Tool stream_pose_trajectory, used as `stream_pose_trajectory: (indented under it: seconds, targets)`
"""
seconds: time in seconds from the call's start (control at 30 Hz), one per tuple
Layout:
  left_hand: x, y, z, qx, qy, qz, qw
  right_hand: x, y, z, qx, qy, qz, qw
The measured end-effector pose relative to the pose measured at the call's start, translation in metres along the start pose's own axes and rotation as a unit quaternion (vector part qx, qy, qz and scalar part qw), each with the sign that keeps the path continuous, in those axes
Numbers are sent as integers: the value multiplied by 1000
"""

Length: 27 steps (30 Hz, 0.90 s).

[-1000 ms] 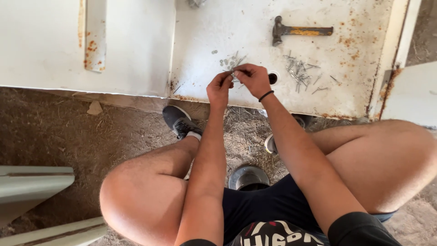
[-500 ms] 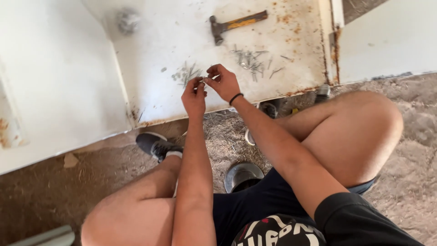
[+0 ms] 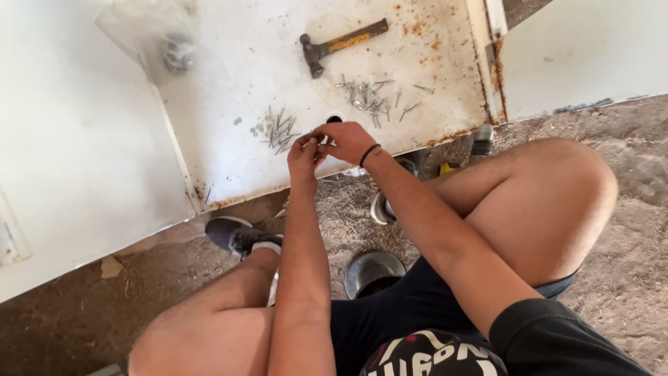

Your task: Sorting and inspecting a pile of nails and screws on a metal surface

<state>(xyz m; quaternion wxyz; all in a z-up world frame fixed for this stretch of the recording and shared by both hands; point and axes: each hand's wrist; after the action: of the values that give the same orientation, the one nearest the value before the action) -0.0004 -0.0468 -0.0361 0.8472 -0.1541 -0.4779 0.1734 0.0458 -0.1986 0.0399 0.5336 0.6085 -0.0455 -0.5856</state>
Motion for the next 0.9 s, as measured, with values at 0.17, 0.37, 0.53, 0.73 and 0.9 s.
stream_pose_trajectory:
  seconds: [0.17, 0.37, 0.53, 0.73, 0.9]
  targets:
    - [-13, 5, -4, -24, 12, 40, 999, 2, 1, 9, -34, -37, 54, 997]
    - [-3, 13, 2, -40, 49, 21, 998, 15, -4, 4, -102, -45, 49, 993]
    - [33, -9, 21, -42, 53, -8, 998, 24, -6, 5, -90, -95, 27, 991]
    - [36, 8, 23, 46, -52, -141, 988, 160, -16, 22, 170, -276, -112, 940]
    - [50, 29, 30, 182, -26, -148, 972, 198, -1, 34, 196, -339, 26, 920]
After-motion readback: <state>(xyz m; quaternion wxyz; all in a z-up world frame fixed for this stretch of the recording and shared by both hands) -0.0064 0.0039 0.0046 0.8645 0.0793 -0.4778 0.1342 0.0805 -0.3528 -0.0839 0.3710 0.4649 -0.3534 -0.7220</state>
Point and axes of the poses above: each hand's wrist, its own z-axis away from the middle knuckle, its own y-axis out of the back of the hand, x = y × z, and after that the axes turned 13 degrees about -x, right-handed
